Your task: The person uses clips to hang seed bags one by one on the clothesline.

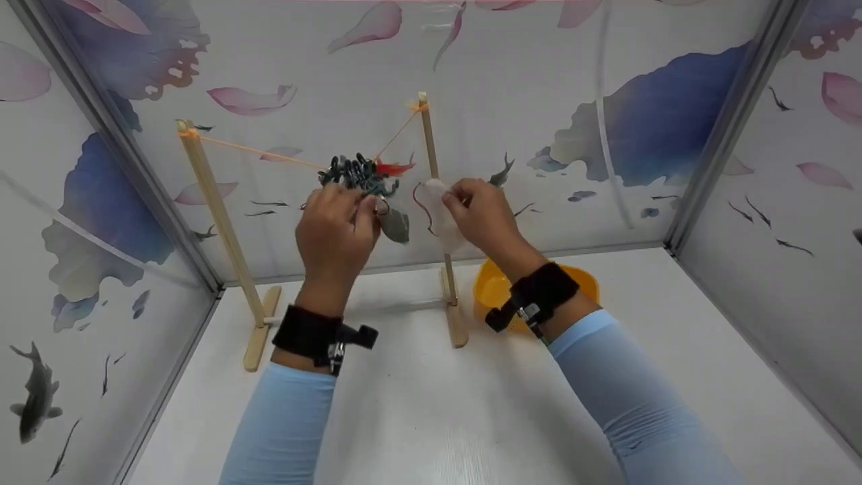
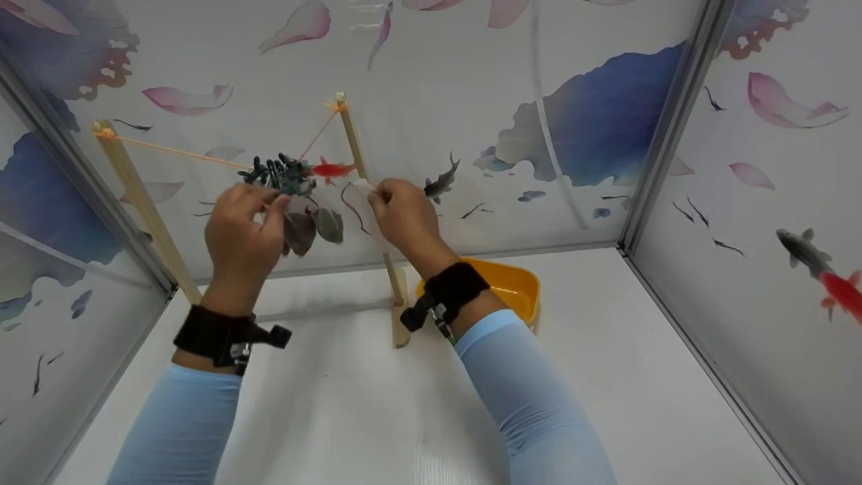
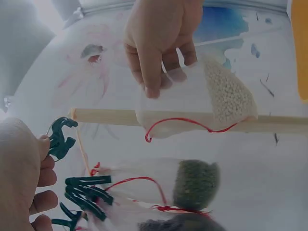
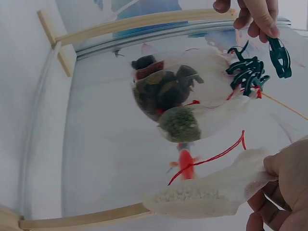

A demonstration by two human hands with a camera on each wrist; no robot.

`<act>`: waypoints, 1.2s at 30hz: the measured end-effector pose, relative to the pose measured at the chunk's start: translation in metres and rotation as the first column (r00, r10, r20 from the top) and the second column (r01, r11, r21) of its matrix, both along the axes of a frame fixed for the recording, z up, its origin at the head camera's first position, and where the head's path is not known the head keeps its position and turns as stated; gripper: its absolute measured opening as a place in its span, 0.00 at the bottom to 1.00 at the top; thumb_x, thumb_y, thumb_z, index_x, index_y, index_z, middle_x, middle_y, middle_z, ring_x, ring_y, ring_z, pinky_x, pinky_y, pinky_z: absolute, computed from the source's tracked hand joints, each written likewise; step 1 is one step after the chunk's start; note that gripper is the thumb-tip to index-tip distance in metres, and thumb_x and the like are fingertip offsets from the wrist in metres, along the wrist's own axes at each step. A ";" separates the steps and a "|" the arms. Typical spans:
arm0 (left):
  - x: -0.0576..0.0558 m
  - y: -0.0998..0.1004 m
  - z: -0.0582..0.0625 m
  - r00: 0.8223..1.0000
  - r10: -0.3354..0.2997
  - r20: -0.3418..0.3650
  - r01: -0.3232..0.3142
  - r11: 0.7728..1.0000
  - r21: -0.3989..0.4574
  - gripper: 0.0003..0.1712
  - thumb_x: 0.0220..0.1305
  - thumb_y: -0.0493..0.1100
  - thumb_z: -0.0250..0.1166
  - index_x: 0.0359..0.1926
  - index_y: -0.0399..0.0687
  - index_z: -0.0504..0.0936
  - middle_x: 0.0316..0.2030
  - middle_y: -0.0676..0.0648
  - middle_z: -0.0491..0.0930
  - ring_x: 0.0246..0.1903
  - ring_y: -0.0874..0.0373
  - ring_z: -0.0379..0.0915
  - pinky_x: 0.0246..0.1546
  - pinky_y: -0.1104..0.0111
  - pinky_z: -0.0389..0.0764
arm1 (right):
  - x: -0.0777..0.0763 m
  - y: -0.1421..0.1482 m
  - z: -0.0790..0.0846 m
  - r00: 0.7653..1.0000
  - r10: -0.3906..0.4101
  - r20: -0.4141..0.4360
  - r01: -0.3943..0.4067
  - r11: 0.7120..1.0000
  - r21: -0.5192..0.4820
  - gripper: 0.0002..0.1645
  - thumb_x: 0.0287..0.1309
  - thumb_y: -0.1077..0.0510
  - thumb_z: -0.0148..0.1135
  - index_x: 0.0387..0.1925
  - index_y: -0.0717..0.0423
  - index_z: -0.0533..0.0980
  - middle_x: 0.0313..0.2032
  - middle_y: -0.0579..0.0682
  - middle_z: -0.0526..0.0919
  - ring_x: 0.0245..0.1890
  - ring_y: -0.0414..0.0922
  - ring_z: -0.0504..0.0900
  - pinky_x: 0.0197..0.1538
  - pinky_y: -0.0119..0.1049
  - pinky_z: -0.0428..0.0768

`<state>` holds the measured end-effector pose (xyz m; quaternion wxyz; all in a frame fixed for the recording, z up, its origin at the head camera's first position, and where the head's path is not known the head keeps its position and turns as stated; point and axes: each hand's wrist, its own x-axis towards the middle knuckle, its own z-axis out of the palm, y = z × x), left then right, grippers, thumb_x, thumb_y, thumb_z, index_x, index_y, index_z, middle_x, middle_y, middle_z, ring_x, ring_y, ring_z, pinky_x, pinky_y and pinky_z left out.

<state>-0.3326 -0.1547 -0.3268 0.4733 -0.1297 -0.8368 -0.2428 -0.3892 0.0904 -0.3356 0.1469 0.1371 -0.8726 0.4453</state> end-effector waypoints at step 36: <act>-0.058 0.018 0.106 0.976 0.157 0.149 -0.054 0.844 -0.533 0.24 0.81 0.54 0.73 0.67 0.46 0.90 0.56 0.43 0.87 0.56 0.42 0.79 0.52 0.47 0.86 | -0.025 -0.029 0.071 0.980 -0.056 -0.189 0.060 0.998 0.016 0.15 0.84 0.49 0.68 0.60 0.48 0.90 0.47 0.51 0.92 0.44 0.45 0.86 0.48 0.39 0.85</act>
